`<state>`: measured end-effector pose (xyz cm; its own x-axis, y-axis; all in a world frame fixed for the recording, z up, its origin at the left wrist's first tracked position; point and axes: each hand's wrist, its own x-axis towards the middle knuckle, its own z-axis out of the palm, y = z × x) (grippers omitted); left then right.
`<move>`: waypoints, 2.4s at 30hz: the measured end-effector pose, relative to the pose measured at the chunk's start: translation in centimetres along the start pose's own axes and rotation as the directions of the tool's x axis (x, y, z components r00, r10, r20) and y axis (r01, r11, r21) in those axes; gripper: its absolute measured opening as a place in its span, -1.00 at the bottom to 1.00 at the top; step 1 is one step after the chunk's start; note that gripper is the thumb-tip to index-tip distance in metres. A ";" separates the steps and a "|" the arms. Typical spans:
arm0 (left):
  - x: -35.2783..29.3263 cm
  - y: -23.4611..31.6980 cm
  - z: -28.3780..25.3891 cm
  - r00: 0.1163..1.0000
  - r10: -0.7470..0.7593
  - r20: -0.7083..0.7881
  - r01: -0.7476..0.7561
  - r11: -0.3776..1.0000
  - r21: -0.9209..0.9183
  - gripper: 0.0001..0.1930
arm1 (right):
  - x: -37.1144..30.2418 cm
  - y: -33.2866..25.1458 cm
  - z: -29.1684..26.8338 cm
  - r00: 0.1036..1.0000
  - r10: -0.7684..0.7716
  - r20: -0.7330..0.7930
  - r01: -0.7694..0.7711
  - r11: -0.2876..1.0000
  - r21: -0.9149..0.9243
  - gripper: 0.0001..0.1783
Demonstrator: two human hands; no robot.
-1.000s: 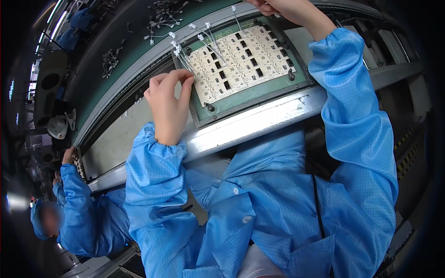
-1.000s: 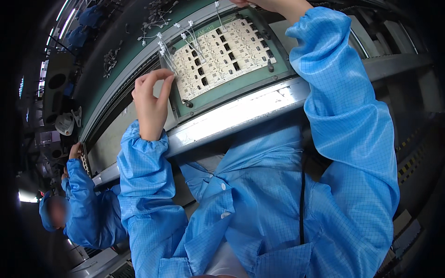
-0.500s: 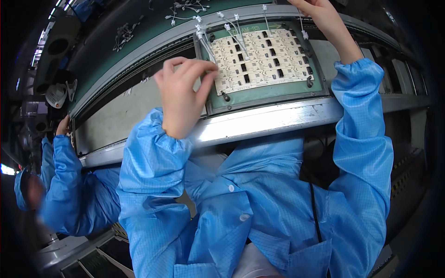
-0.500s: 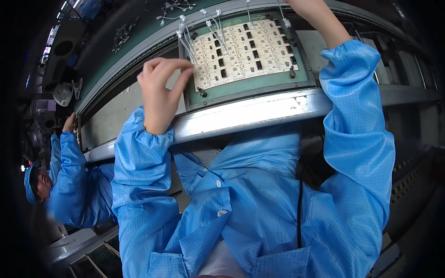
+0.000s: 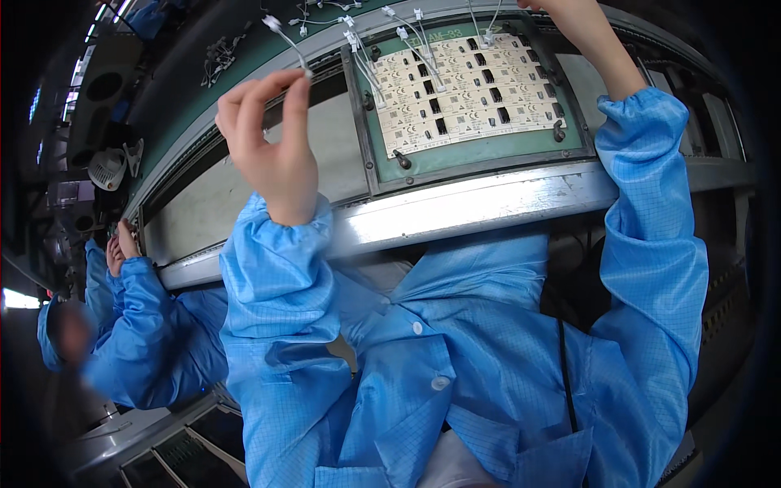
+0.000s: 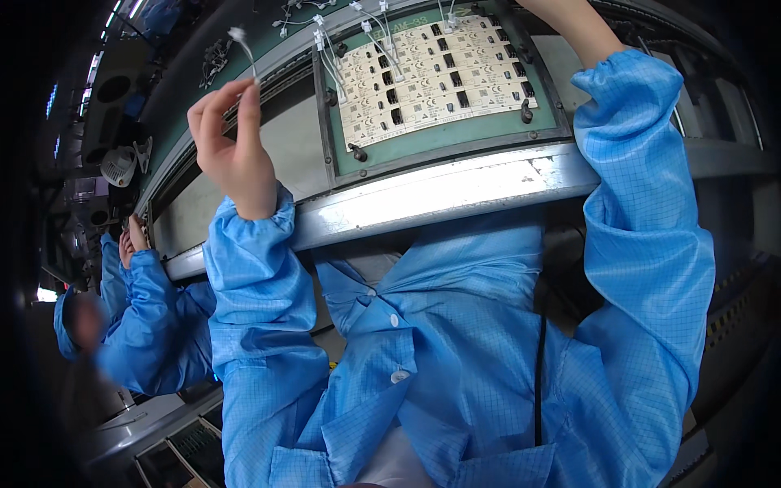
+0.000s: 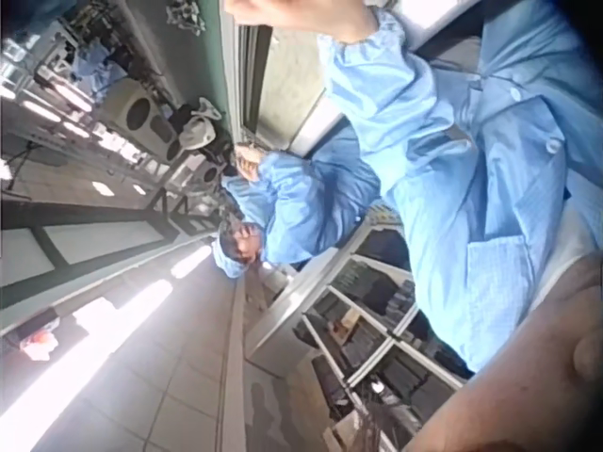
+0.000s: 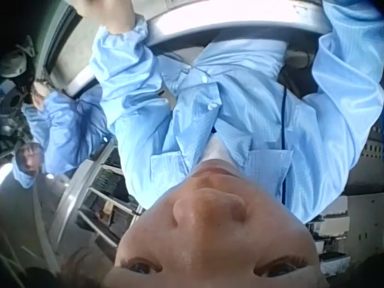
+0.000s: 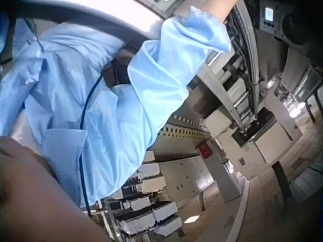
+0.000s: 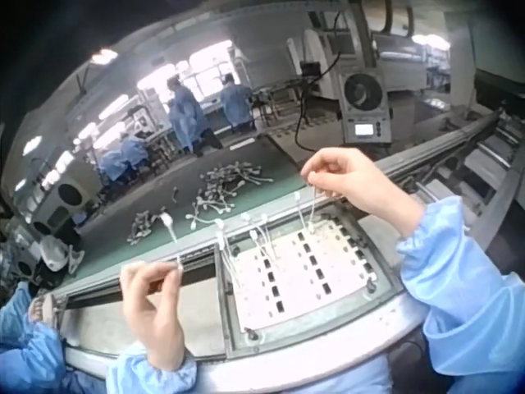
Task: Assembling electronic components onto circuit board panels at a manual assembly station.
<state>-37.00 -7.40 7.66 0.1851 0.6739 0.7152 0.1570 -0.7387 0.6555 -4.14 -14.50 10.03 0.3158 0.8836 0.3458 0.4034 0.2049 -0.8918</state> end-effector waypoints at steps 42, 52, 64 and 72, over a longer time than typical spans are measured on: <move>-4.8 -0.8 -0.4 0.763 0.298 0.574 -0.531 0.796 0.293 -0.84 | -2.3 3.0 2.4 0.969 -0.105 -0.226 0.111 0.994 0.017 -0.74; -6.5 -3.0 2.4 0.760 0.432 0.485 -0.623 0.696 0.356 -0.87 | -1.1 5.4 -7.2 0.909 0.320 0.267 -0.372 0.912 0.172 -0.72; -1.8 -8.1 1.5 0.927 0.249 0.282 -0.289 0.951 0.109 -0.87 | -5.7 4.4 -3.6 0.845 0.383 0.374 -0.503 0.808 0.307 -0.79; 4.8 -12.5 -2.4 0.959 0.132 0.249 -0.240 0.846 0.475 -0.85 | -7.8 4.7 -5.1 0.860 0.406 0.310 -0.506 0.764 0.401 -0.56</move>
<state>-40.37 5.13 3.46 0.4397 0.5465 0.7127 0.5495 -0.7914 0.2679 -0.33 -22.62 4.65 0.1689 0.9733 -0.1553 -0.1964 -0.1212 -0.9730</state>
